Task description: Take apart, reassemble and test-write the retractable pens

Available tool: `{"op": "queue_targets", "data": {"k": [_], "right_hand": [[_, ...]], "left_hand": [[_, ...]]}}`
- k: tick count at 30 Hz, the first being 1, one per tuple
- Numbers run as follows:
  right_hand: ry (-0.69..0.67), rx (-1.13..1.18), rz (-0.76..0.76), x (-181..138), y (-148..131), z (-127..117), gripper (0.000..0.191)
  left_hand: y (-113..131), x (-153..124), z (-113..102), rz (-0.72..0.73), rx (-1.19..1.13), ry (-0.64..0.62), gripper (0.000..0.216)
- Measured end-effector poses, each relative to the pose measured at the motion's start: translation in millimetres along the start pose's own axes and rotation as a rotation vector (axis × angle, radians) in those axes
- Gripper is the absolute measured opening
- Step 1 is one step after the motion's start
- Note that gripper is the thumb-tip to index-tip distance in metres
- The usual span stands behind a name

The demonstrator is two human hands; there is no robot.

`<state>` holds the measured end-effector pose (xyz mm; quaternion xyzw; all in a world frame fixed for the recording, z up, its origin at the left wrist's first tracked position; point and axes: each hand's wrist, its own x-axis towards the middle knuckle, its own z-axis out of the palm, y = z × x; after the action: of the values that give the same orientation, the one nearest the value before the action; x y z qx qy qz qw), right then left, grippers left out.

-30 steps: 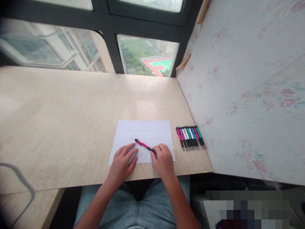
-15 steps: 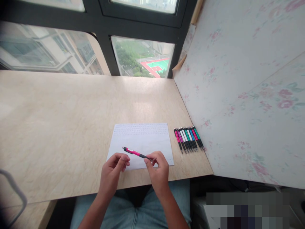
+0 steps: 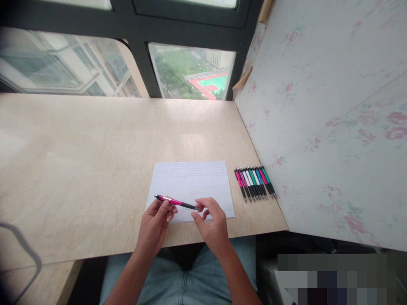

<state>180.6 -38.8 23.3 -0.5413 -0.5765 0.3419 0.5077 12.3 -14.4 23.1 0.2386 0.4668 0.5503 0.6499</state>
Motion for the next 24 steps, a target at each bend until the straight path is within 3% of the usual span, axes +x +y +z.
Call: {"op": "queue_targets", "data": {"k": [6,12,17,21,24], "right_hand": [[-0.046,-0.094,0.023,1,6,-3,0.011],[-0.076,-0.143,-0.005,2,7,1,0.015],[-0.152,-0.197,-0.018,1,3,3,0.02],[-0.248,-0.225,0.009,-3,-3,7,0.013],[-0.275,-0.275,-0.022,-4,-7,12,0.012]], "left_hand": [[-6,1,-3,0.0,0.014,0.019,0.019],[-8,0,-6,0.025,0.016,-0.022,0.024],[-6,2,-7,0.09,0.128,0.003,0.038],[-3,0,-6,0.186,0.257,0.048,0.059],[-4,-2,-3,0.217,0.339,0.061,0.059]]}}
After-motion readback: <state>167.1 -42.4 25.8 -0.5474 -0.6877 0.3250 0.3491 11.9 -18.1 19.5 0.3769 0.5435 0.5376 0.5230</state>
